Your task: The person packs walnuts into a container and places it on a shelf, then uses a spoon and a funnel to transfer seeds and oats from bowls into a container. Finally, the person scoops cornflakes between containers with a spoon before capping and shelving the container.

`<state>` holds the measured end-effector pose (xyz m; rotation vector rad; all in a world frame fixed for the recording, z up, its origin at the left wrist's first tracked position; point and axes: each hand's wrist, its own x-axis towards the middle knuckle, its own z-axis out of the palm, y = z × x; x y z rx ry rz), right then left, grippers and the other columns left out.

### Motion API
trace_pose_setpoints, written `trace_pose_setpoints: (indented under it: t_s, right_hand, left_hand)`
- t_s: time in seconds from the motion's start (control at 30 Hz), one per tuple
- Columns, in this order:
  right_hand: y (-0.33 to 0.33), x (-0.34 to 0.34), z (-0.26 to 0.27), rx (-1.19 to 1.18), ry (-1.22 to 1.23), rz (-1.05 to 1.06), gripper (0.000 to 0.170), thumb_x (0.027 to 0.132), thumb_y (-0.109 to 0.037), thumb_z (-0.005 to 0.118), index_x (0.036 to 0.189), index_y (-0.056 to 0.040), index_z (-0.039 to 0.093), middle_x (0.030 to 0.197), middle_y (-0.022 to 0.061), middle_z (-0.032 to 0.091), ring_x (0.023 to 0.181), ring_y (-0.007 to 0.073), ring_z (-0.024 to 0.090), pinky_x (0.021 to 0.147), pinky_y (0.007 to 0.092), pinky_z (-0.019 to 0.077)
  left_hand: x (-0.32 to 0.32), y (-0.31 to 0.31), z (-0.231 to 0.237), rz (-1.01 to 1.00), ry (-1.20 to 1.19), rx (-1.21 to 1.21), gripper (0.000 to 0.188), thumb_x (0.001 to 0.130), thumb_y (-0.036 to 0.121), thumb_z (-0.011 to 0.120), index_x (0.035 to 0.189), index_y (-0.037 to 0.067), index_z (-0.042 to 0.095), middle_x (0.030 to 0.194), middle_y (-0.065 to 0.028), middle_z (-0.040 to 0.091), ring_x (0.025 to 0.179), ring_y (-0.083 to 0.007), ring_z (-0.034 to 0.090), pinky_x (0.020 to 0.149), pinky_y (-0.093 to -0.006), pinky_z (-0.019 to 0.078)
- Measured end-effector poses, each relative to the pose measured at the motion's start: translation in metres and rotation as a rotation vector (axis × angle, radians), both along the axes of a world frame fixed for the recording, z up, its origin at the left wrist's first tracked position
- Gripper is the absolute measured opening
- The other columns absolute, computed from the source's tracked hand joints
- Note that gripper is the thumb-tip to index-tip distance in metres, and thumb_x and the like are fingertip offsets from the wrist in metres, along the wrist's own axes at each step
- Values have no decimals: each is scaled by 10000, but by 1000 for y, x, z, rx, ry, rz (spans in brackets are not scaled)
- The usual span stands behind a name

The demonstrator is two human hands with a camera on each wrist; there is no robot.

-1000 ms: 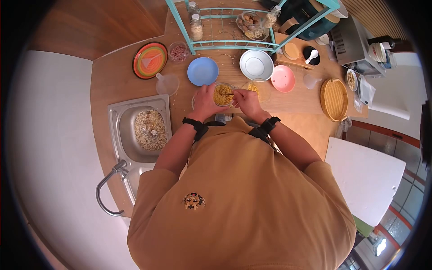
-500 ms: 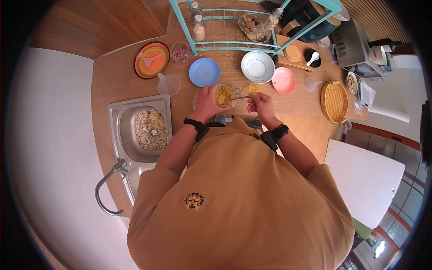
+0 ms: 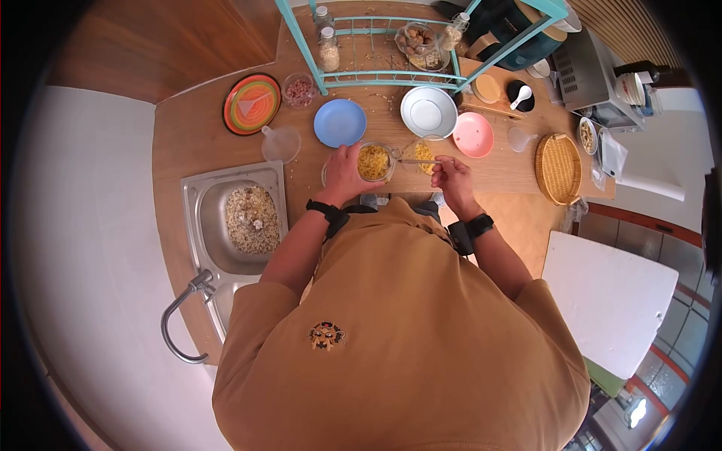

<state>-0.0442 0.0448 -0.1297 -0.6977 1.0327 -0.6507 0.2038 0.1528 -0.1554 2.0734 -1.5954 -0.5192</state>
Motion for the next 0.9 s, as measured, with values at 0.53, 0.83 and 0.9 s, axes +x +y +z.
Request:
trace_pose_setpoints:
  t_s: [0.53,0.83,0.9]
  right_hand:
    - [-16,-75,34,-130,-80,-211,192,954,-174,511,1010,-2,573,764,58,594,565,144,566,532,262,498]
    - [-11,-73,44,-321,210,-137,215,957,-190,520,965,6,607,756,65,597,558,147,590,529,254,506]
    - [-9,-69,46,-452,277,-57,184,954,-141,510,955,12,611,738,72,608,569,148,606,541,252,505]
  left_hand:
    - [-2,-4,9,-8,48,-57,905,477,403,868,1227,80,478,1039,-157,522,941,-331,536,814,-428,454]
    - [-2,-4,8,-5,40,-1,947,464,416,871,1247,81,455,1036,-153,516,952,-330,531,815,-441,445]
    - [-1,-3,5,-3,26,-20,944,467,420,869,1246,84,454,1034,-154,516,949,-332,532,814,-441,446]
